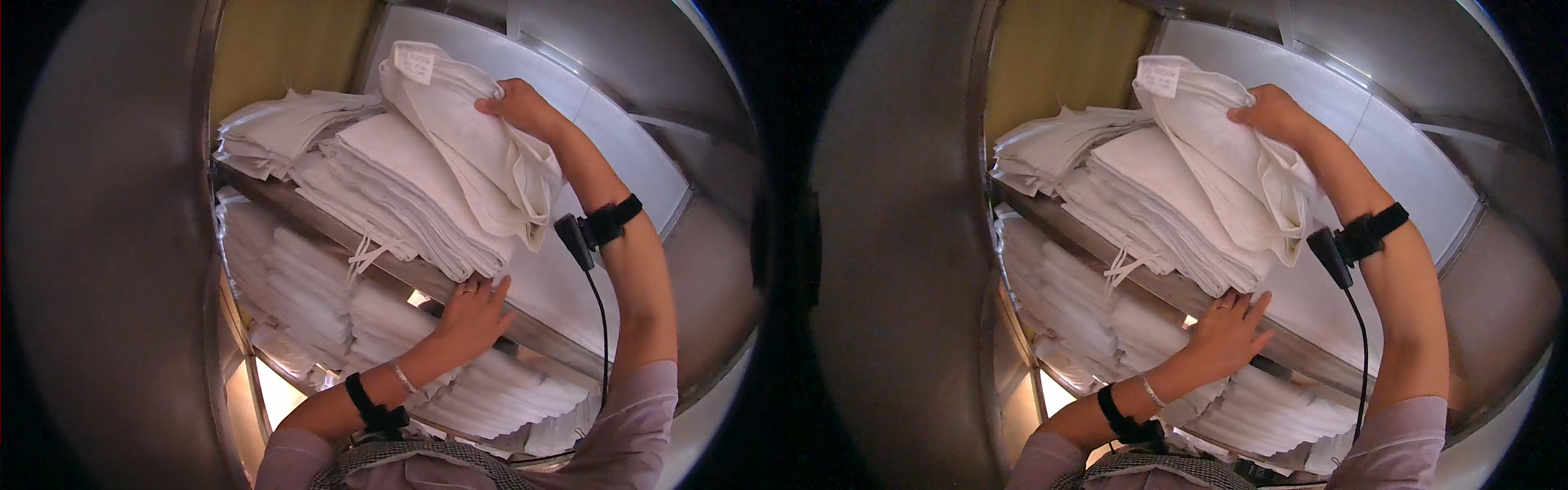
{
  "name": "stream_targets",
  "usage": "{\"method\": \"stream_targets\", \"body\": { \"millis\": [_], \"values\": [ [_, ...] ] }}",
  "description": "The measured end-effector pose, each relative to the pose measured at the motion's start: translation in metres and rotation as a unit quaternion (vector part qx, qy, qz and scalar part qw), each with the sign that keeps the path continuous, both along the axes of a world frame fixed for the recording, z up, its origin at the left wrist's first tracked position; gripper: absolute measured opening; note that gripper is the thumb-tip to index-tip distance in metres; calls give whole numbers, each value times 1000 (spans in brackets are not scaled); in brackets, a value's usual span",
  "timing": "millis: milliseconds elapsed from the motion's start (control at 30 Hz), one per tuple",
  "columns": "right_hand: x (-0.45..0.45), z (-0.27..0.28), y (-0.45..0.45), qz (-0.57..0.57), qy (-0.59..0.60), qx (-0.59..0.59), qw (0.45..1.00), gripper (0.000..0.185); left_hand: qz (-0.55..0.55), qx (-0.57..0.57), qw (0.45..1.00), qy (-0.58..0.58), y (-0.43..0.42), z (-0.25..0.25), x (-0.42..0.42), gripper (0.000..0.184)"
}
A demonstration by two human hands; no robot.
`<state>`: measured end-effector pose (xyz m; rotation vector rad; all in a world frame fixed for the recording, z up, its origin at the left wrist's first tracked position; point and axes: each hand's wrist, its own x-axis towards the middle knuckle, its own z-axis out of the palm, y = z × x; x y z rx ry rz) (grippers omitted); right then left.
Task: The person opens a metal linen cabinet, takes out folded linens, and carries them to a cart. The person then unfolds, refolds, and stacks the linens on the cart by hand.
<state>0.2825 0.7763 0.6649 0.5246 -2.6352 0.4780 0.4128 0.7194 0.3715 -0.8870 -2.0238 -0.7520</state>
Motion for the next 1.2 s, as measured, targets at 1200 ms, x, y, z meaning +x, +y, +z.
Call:
{"method": "stream_targets", "body": {
  "millis": [1200],
  "values": [
    [158,-199,24,193,241,193,931,51,53,109,993,4,-99,-91,22,34]
  ]
}}
